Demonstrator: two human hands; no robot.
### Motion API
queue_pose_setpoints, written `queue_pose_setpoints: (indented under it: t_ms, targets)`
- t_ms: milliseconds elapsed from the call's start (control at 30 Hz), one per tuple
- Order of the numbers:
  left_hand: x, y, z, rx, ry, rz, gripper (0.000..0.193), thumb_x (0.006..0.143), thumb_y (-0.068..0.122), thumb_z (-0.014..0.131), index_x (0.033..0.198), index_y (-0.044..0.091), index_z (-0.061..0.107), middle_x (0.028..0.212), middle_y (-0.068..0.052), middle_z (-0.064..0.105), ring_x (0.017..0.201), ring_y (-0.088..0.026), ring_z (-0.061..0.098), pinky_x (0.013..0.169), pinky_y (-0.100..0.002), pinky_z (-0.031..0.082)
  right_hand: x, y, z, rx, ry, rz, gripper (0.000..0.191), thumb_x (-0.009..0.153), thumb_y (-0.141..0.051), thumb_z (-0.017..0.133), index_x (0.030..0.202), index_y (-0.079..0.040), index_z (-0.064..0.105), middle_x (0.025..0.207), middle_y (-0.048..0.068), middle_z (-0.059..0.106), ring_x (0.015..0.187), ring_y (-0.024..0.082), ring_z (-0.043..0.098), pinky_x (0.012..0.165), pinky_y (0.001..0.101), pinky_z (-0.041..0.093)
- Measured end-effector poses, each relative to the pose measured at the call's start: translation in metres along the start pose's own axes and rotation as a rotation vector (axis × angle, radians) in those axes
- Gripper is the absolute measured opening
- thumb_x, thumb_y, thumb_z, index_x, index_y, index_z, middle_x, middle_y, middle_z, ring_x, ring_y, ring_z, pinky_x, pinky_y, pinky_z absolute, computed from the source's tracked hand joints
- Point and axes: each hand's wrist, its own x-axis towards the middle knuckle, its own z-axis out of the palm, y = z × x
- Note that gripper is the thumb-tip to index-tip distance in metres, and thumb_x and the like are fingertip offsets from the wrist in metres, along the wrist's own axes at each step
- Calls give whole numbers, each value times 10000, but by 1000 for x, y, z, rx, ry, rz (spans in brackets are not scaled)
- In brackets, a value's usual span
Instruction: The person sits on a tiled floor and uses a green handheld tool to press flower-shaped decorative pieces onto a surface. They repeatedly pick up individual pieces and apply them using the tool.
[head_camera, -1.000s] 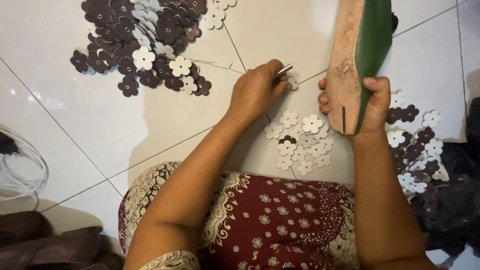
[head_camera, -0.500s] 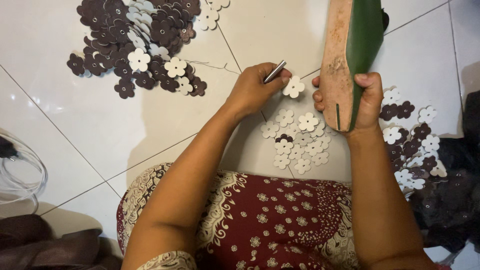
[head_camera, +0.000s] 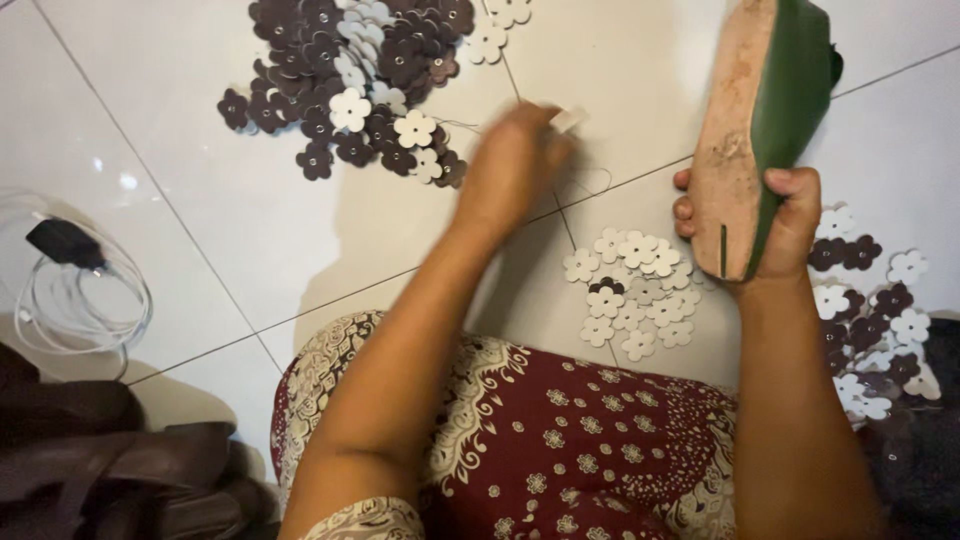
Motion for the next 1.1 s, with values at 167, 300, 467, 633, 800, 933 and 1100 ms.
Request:
queue_pose_setpoints:
  t_ms: [167,300,467,633,800,933,1100]
  targets:
    - [4,-40,-71,408,269,-141,411,777,157,840,1125,32,659,1189,-186,638,995,-402,664,821,-483,541,1,1,-5,-11,-12,-13,657,875,-481,582,1290,26,541,1095,207,612,876,303,584,767,400,498]
    - [-2,-49,-88,538,248,-180,507,688,241,920,1074,14,680,1167,-215,636,978,-427,655,814,-493,540,2,3,-9,-16,6,-12,696,874,-484,573,1333,39,558,1123,208,621,856,299,589,753,404,500]
    - [3,-39,-94,607,102,-296,418,751,340,889,1022,60,737,963,-193,708,892,-404,675,738,-506,532,0,3,-9,-34,19,-14,713,874,-488,554,1364,31,564,1135,200,622,867,287,599,733,395,502]
    - [4,-28,-104,464,85,-322,212,877,273,771,1027,124,786,891,-141,744,840,-344,706,734,-469,523,0,2,-6,-18,5,-3,700,885,-486,540,1376,12,550,1160,194,616,877,273,600,739,380,508]
    - [19,-9,-37,-7,-25,-239,297,864,246,735,1146,154,753,933,-64,791,814,-183,758,752,-344,574,1,2,-4,-54,24,-16,714,874,-491,537,1368,24,549,1149,198,610,868,266,595,719,376,499]
    - [19,10,26,-170,10,-166,326,832,294,772,1110,129,732,955,-53,792,820,-168,781,763,-328,600,0,3,-4,-39,13,-11,721,872,-491,542,1387,14,535,1160,195,603,867,268,591,731,382,501]
    - [6,18,38,86,-131,-247,255,869,339,750,1032,144,770,894,-91,783,813,-257,736,773,-400,558,1,3,-5,-18,7,-9,722,869,-486,551,1387,16,536,1159,199,605,869,272,592,733,382,499]
